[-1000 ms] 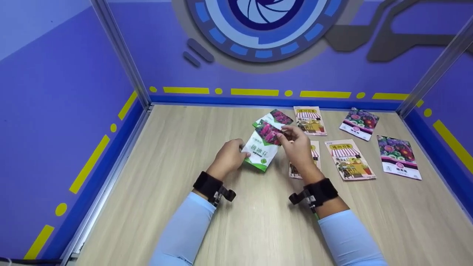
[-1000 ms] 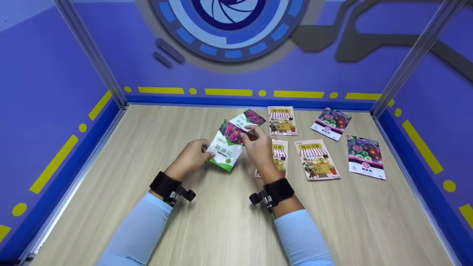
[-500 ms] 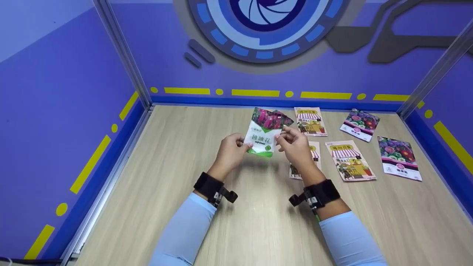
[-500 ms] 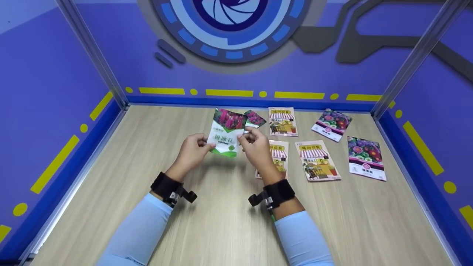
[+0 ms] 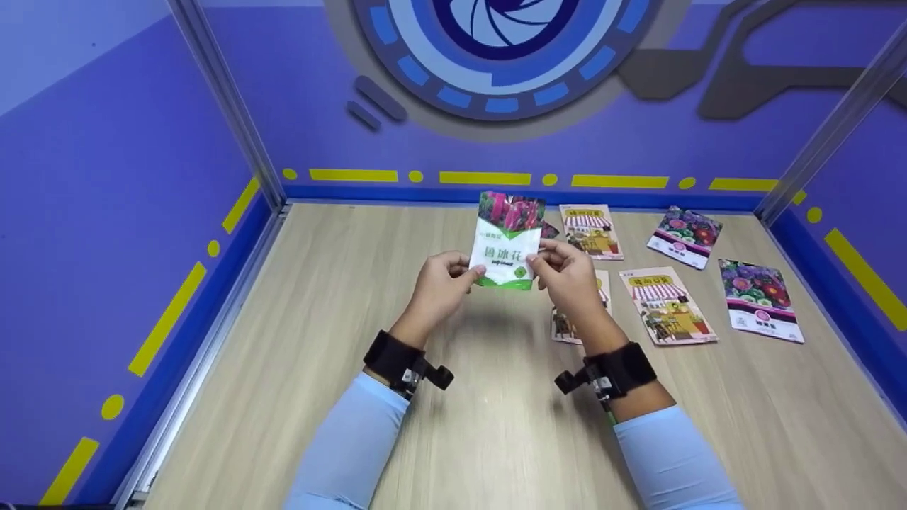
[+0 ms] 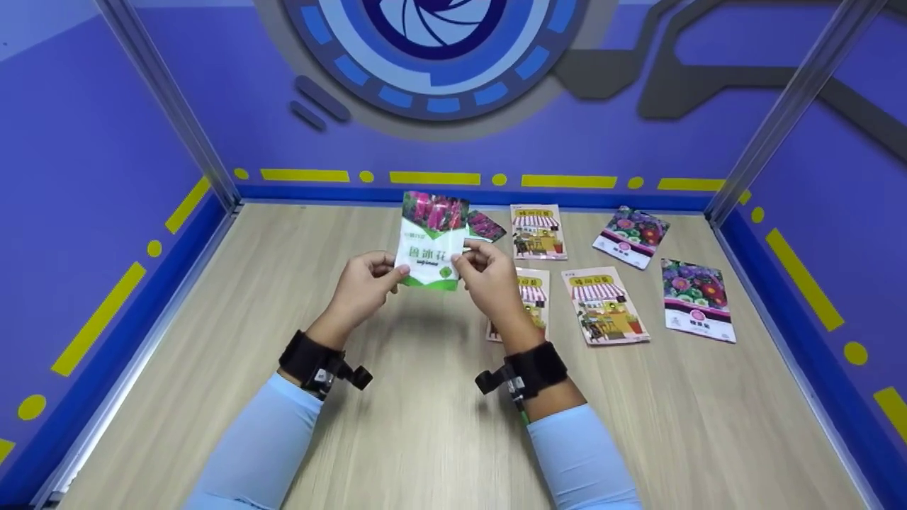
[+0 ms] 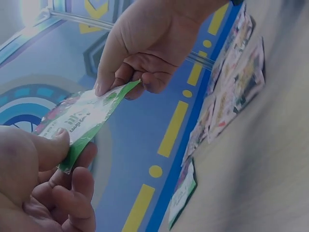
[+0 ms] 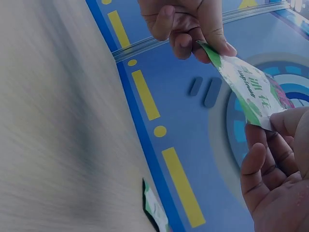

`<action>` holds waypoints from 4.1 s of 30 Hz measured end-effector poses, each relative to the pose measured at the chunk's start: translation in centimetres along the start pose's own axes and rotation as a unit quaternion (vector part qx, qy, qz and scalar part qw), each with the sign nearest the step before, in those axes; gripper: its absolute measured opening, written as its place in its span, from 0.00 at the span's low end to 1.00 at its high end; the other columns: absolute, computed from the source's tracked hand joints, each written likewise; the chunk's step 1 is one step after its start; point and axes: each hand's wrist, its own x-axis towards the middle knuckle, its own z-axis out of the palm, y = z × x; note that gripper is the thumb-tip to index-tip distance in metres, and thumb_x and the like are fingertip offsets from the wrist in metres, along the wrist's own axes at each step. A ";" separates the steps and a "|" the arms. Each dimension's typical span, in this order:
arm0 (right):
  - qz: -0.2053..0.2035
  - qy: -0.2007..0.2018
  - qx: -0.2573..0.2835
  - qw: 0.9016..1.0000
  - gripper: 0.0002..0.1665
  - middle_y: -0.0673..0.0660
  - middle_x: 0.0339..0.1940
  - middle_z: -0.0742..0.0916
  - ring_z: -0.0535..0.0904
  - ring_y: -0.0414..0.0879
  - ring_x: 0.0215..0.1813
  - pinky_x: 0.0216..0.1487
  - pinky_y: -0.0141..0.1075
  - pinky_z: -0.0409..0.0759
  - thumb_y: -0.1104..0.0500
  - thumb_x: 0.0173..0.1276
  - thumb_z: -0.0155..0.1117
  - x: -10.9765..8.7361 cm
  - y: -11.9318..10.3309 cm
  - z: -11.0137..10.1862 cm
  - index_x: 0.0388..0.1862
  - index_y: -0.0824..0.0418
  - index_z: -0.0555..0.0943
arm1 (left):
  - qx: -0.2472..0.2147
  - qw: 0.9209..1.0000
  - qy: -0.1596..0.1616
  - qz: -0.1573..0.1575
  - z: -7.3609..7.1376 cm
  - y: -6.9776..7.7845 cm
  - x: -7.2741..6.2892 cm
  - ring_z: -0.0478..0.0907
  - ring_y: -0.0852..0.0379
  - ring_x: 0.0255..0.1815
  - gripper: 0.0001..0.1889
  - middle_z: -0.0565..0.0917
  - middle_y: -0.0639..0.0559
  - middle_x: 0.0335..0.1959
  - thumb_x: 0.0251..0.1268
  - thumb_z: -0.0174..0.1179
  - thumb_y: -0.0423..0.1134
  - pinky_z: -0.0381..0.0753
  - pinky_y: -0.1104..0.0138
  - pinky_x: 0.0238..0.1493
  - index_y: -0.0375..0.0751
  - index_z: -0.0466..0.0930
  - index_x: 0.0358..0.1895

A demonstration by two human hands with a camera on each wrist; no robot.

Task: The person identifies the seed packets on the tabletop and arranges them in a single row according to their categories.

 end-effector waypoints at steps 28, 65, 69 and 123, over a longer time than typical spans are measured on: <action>-0.032 0.009 0.030 0.999 0.11 0.51 0.32 0.90 0.79 0.41 0.26 0.28 0.29 0.79 0.63 0.82 0.72 -0.5 -1.3 0.0 0.55 0.70 0.90 | -0.049 0.999 0.017 -0.001 -0.7 1.5 -0.3 0.82 0.59 0.31 0.08 0.88 0.54 0.32 0.84 0.68 0.39 0.82 0.70 0.36 0.37 0.91 0.46; 0.034 -0.054 0.032 0.997 0.21 0.45 0.36 0.93 0.87 0.38 0.35 0.36 0.30 0.87 0.65 0.81 0.73 0.0 -0.9 -0.2 0.68 0.73 0.85 | -0.022 0.999 0.027 -0.027 -0.7 -0.1 0.4 0.81 0.59 0.31 0.07 0.88 0.53 0.32 0.85 0.67 0.37 0.80 0.69 0.35 0.38 0.90 0.47; 0.048 -0.088 0.011 0.995 0.32 0.46 0.39 0.94 0.89 0.38 0.37 0.37 0.30 0.89 0.69 0.78 0.74 0.2 -0.1 0.0 0.79 0.69 0.79 | 0.014 0.998 0.033 -0.047 -0.7 -1.1 0.8 0.78 0.60 0.30 0.08 0.86 0.55 0.31 0.85 0.67 0.37 0.76 0.69 0.33 0.37 0.91 0.45; -0.087 -0.189 -0.482 0.851 0.26 0.66 0.61 0.91 0.89 0.65 0.64 0.69 0.60 0.87 0.54 0.72 0.80 -0.4 2.8 -0.6 0.65 0.65 0.91 | 0.494 0.860 -0.127 0.001 -1.2 -4.4 -0.4 0.80 0.39 0.78 0.21 0.84 0.42 0.77 0.74 0.65 0.24 0.76 0.29 0.76 0.44 0.90 0.66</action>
